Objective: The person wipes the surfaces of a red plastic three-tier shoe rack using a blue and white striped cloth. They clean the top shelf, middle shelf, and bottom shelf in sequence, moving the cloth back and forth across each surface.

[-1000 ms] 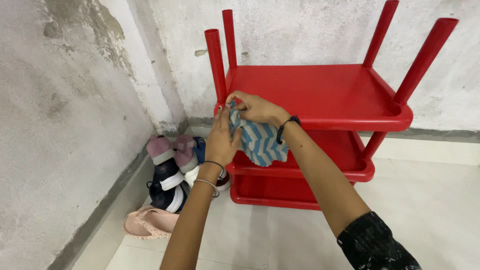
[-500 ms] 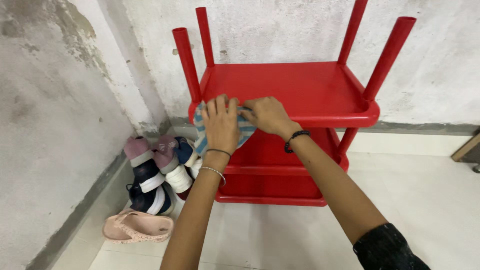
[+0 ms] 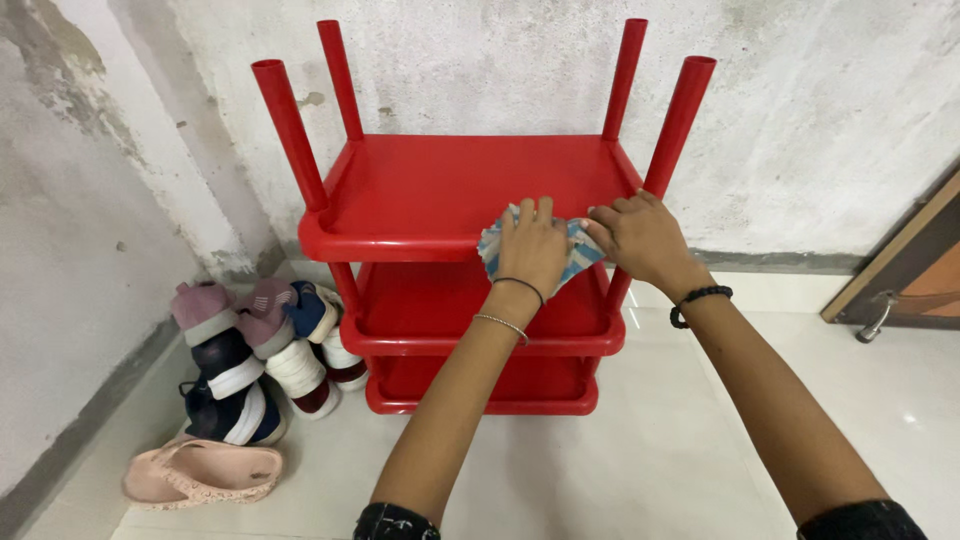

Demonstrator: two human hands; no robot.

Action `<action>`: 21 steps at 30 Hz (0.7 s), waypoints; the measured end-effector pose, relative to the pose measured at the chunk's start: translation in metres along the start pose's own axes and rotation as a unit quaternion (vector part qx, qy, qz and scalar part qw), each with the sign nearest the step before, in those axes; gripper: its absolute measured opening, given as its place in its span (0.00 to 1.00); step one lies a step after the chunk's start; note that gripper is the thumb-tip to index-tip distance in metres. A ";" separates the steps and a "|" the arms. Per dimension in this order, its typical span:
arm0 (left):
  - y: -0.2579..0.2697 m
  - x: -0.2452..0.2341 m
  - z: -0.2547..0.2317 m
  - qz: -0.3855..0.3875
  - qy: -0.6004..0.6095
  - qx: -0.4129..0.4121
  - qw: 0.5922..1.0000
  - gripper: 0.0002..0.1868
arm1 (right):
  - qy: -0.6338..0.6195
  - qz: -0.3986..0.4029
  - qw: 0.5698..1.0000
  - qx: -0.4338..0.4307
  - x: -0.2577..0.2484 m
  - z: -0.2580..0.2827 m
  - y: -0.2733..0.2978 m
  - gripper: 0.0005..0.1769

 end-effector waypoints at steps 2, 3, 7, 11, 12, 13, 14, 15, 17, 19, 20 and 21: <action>-0.007 0.006 -0.001 0.072 0.045 -0.015 0.996 0.13 | 0.024 -0.035 0.999 -0.013 0.000 -0.002 0.007 0.20; -0.009 0.006 -0.001 0.077 0.046 -0.010 0.996 0.12 | 0.044 -0.041 0.998 -0.013 0.002 -0.002 0.009 0.20; -0.009 0.002 -0.009 0.026 0.003 0.006 1.000 0.10 | 0.064 -0.103 0.992 -0.025 0.007 0.006 0.018 0.17; 0.003 0.000 -0.024 -0.013 -0.036 0.000 0.999 0.15 | -0.065 -0.110 0.992 -0.010 0.008 0.000 0.023 0.16; 0.009 0.000 -0.025 -0.014 -0.050 0.013 0.999 0.17 | -0.089 -0.115 0.989 -0.004 0.009 -0.001 0.024 0.16; 0.014 0.000 -0.026 -0.017 -0.064 0.025 0.997 0.19 | -0.112 -0.120 0.987 0.002 0.008 -0.003 0.025 0.17; 0.020 0.001 -0.026 -0.020 -0.078 0.037 0.996 0.21 | -0.135 -0.124 0.983 0.008 0.009 -0.004 0.025 0.18; 0.026 0.002 -0.025 -0.031 -0.053 0.035 0.997 0.26 | -0.142 -0.142 0.980 0.004 0.009 -0.004 0.027 0.18; 0.037 0.006 -0.016 -0.056 -0.003 0.031 0.998 0.37 | -0.154 -0.179 0.972 -0.006 0.012 -0.003 0.029 0.17; 0.045 0.010 -0.005 -0.071 -0.032 0.029 0.997 0.37 | -0.158 -0.220 0.963 -0.005 0.019 0.003 0.033 0.16; 0.047 0.012 0.000 -0.079 -0.046 0.028 0.995 0.38 | -0.160 -0.241 0.957 -0.005 0.021 0.006 0.037 0.16; 0.048 0.015 0.004 -0.073 -0.075 0.038 0.994 0.39 | -0.141 -0.254 0.957 -0.018 0.023 0.009 0.040 0.16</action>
Point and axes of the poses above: each hand's wrist, its own y-axis away from the middle knuckle, its own x-axis out of the palm, z = x × y, the point moved 2 cm from there along -y, towards the middle knuckle, and after that the axes turned 7 degrees about -y, right-handed, at the moved point
